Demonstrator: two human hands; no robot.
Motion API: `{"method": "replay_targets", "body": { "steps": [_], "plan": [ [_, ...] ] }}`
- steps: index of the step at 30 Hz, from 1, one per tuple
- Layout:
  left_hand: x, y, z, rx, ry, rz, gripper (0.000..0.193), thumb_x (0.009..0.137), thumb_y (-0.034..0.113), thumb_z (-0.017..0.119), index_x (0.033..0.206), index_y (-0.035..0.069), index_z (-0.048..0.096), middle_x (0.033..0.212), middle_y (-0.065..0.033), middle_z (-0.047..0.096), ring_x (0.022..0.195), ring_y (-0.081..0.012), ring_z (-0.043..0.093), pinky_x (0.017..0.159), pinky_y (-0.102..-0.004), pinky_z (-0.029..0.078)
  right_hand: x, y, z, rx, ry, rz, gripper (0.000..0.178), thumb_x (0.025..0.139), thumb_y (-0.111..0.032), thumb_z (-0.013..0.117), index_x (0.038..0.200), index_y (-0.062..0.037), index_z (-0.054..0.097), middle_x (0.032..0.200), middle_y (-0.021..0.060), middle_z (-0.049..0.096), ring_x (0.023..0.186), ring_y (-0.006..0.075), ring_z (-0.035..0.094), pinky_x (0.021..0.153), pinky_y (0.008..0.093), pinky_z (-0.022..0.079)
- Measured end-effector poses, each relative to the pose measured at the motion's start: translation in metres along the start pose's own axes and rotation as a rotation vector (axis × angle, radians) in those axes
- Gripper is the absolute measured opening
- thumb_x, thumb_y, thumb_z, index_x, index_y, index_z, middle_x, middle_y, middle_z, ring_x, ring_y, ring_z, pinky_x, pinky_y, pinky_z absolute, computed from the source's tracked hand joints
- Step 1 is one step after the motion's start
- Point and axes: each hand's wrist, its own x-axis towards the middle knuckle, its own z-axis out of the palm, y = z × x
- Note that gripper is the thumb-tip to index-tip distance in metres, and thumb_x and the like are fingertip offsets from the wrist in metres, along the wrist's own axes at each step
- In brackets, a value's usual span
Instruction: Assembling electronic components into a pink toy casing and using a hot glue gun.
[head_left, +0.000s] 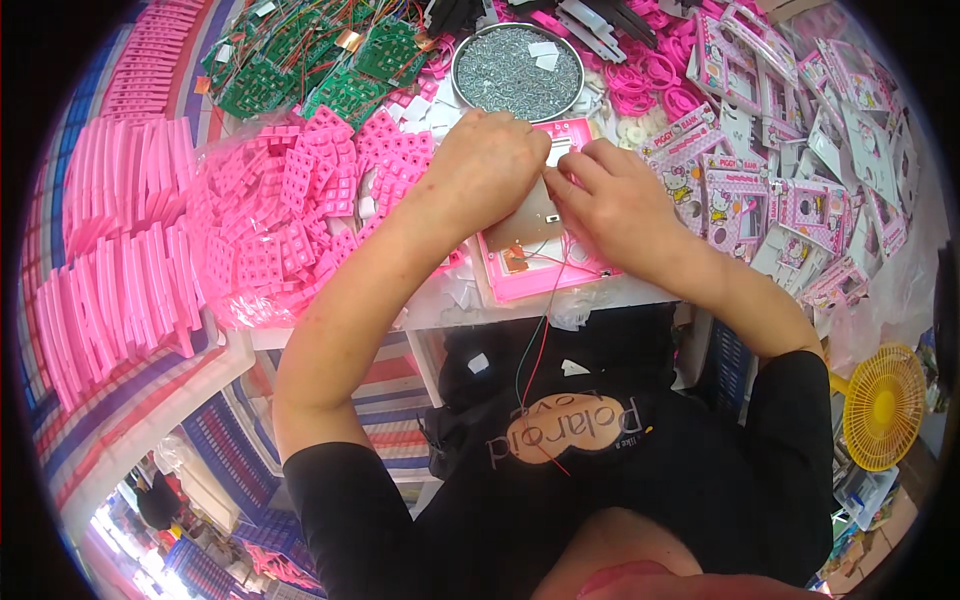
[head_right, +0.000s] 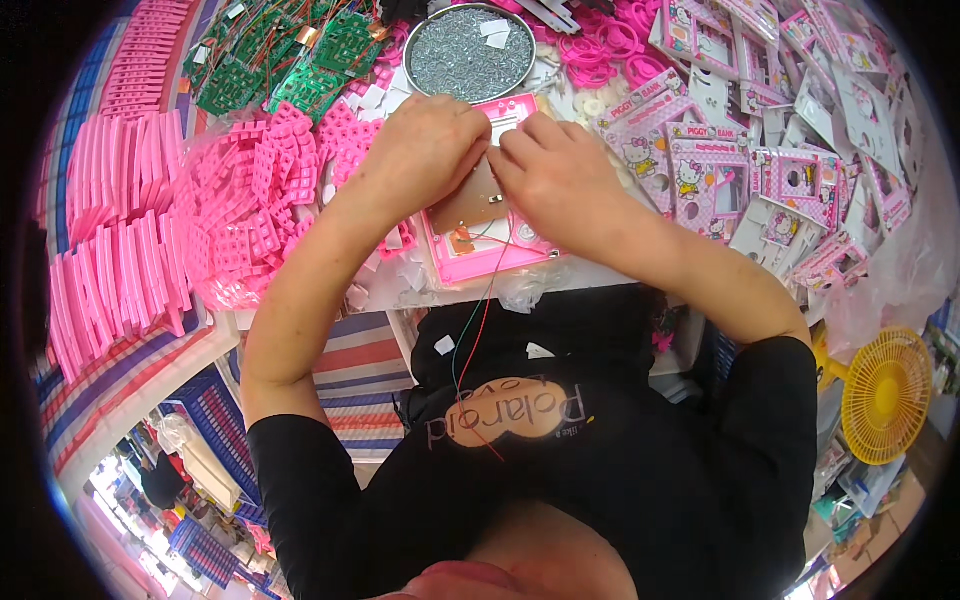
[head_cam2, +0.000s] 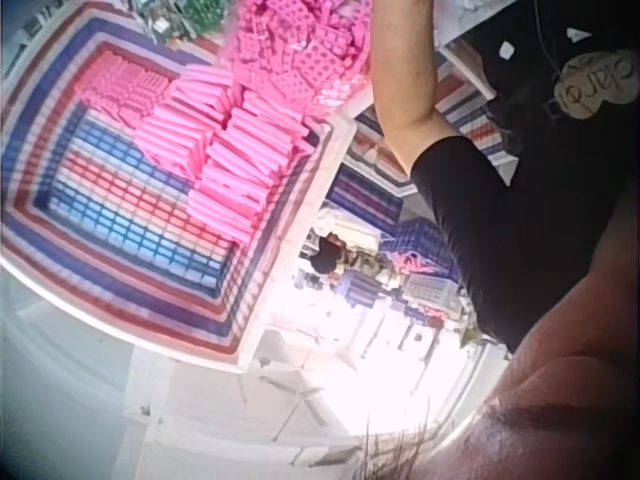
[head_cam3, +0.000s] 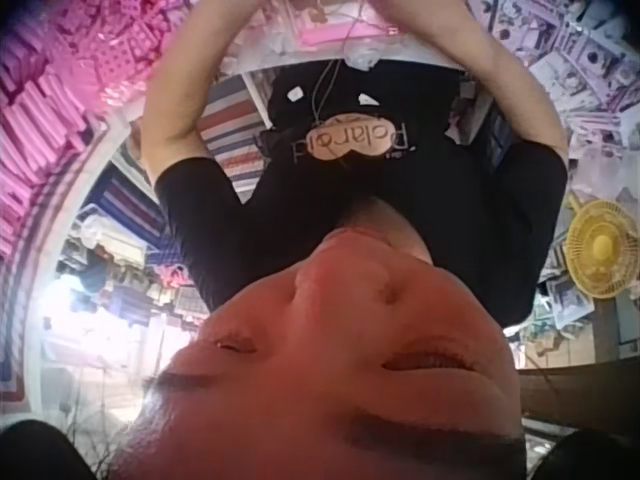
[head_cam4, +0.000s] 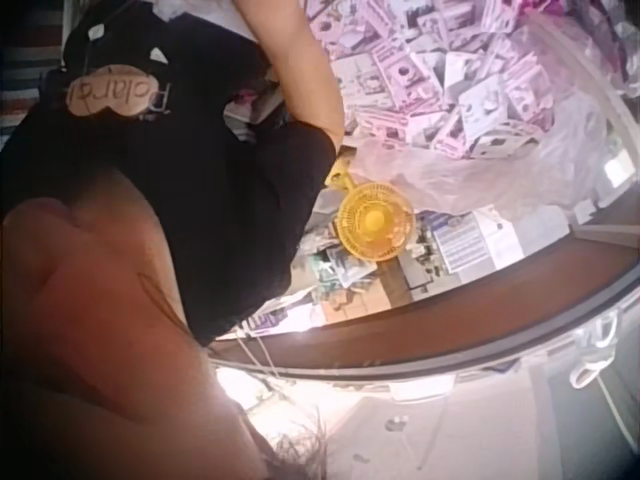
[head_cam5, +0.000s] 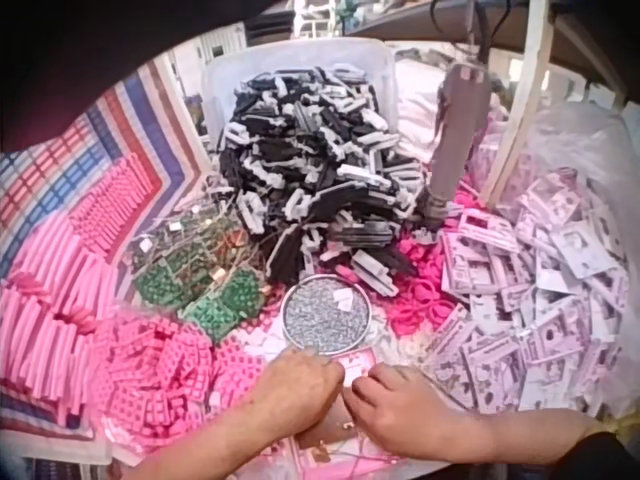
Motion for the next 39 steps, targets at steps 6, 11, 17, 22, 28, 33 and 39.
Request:
{"method": "replay_targets", "body": {
  "steps": [6, 11, 17, 22, 28, 33, 39],
  "plan": [
    [0.001, 0.0, 0.003, -0.106, 0.072, -0.011, 0.014, 0.087, 0.014, 0.064, 0.098, 0.006, 0.063, 0.085, -0.0129, 0.067, 0.085, -0.0346, 0.066, 0.076, -0.046, 0.052, 0.009, 0.016, -0.011, 0.143, -0.127, -0.018, 0.026, 0.081, -0.015, 0.069, 0.105, -0.0053, 0.07, 0.097, 0.0069, 0.061, 0.099, 0.0257, 0.058, 0.077, 0.0392, 0.05],
    [0.006, 0.002, -0.003, -0.141, 0.018, 0.037, 0.022, 0.084, 0.01, 0.064, 0.106, 0.007, 0.062, 0.093, -0.0131, 0.067, 0.089, -0.0358, 0.067, 0.076, -0.0469, 0.054, 0.001, 0.013, -0.008, 0.124, -0.084, -0.024, 0.025, 0.082, -0.014, 0.069, 0.105, -0.005, 0.071, 0.101, 0.0087, 0.061, 0.099, 0.029, 0.058, 0.082, 0.0415, 0.051],
    [0.007, 0.004, -0.006, -0.206, 0.067, -0.098, 0.027, 0.086, 0.01, 0.066, 0.112, 0.004, 0.064, 0.103, -0.0131, 0.067, 0.086, -0.0328, 0.067, 0.075, -0.0436, 0.055, 0.004, 0.015, -0.012, 0.199, -0.151, -0.019, 0.034, 0.082, -0.01, 0.07, 0.115, -0.0043, 0.069, 0.104, 0.0102, 0.062, 0.099, 0.0304, 0.059, 0.082, 0.0416, 0.051],
    [-0.018, -0.012, -0.023, -0.121, 0.303, -0.553, 0.029, 0.088, 0.029, 0.072, 0.099, 0.002, 0.071, 0.094, -0.013, 0.07, 0.084, -0.028, 0.068, 0.074, -0.0395, 0.054, -0.01, 0.044, -0.016, 0.433, -0.052, -0.019, 0.028, 0.082, -0.01, 0.069, 0.109, -0.0066, 0.071, 0.106, 0.0096, 0.062, 0.099, 0.0307, 0.06, 0.08, 0.0403, 0.053],
    [-0.035, -0.013, -0.003, -0.225, 0.298, -0.614, 0.021, 0.084, 0.031, 0.072, 0.093, 0.013, 0.076, 0.09, -0.0073, 0.072, 0.09, -0.0279, 0.066, 0.086, -0.0493, 0.039, 0.002, 0.025, -0.019, 0.249, -0.122, -0.062, 0.021, 0.08, -0.009, 0.067, 0.101, -0.0078, 0.072, 0.106, 0.0077, 0.062, 0.1, 0.0295, 0.06, 0.08, 0.0393, 0.053],
    [-0.034, -0.004, -0.001, -0.339, 0.517, -0.495, 0.017, 0.081, 0.012, 0.077, 0.096, 0.003, 0.072, 0.088, -0.0063, 0.072, 0.077, -0.0203, 0.064, 0.074, -0.0339, 0.05, 0.03, 0.04, -0.008, 0.421, 0.095, 0.03, 0.017, 0.085, -0.01, 0.066, 0.1, -0.0056, 0.072, 0.097, 0.0065, 0.065, 0.093, 0.0291, 0.061, 0.078, 0.0391, 0.052],
    [-0.03, 0.02, 0.002, -0.492, 0.65, -0.525, 0.023, 0.082, 0.006, 0.077, 0.104, 0.001, 0.069, 0.086, -0.005, 0.071, 0.076, -0.0142, 0.061, 0.072, -0.0285, 0.05, 0.067, 0.026, 0.001, 0.9, -0.087, 0.346, 0.022, 0.092, -0.025, 0.066, 0.096, -0.0048, 0.072, 0.078, 0.0122, 0.068, 0.074, 0.0325, 0.067, 0.067, 0.0437, 0.052]
  ]
}}
